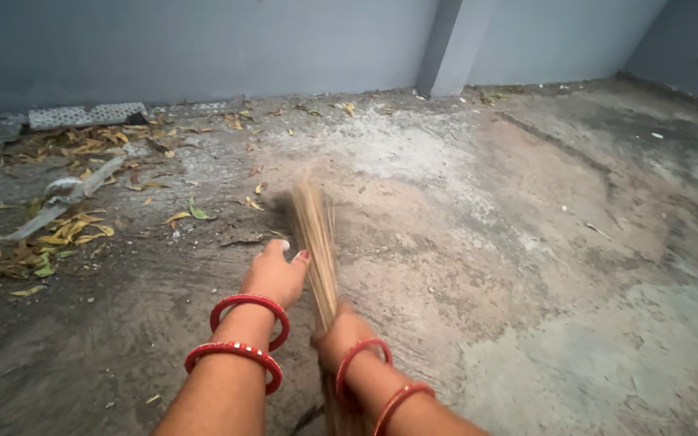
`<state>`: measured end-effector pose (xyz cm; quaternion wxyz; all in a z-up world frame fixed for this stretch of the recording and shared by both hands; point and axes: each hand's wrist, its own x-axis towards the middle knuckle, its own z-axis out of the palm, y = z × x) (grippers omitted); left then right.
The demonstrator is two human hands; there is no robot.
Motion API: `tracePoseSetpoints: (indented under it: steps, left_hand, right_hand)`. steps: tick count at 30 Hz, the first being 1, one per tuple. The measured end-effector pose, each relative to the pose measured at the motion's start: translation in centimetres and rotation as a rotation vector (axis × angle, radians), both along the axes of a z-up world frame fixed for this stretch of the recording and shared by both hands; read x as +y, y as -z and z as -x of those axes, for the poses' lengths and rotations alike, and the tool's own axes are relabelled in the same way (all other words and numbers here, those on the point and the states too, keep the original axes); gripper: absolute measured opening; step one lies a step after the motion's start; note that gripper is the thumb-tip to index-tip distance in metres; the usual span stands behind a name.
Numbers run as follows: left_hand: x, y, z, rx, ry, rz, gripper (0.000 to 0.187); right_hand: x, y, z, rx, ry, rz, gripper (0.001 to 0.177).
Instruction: The person uses a broom to sweep dry leaves and debris away from the gaps between concrete slabs and tiles on a floor.
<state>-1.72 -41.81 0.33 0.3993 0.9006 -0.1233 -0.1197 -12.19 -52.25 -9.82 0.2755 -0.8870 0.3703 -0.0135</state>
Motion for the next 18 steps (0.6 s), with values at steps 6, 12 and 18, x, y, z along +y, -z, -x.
tracePoseSetpoints:
  steps: [6,12,18]
  left_hand:
    - [0.4,1.3,-0.9,-0.056,0.014,0.082,0.058]
    - [1.2,1.9,-2.0,-0.041,-0.049,0.122,0.056]
    - [1.8,3.4,-3.3,-0.079,-0.116,0.165,0.050]
  right_hand:
    - [-10.8,1.4,-0.2,-0.055,0.329,-0.001,0.046]
    - [-16.6,3.4,1.7,0.306,0.285,0.055,0.044]
    - [-5.7,3.4,-5.9,0.306,-0.166,0.178,0.057]
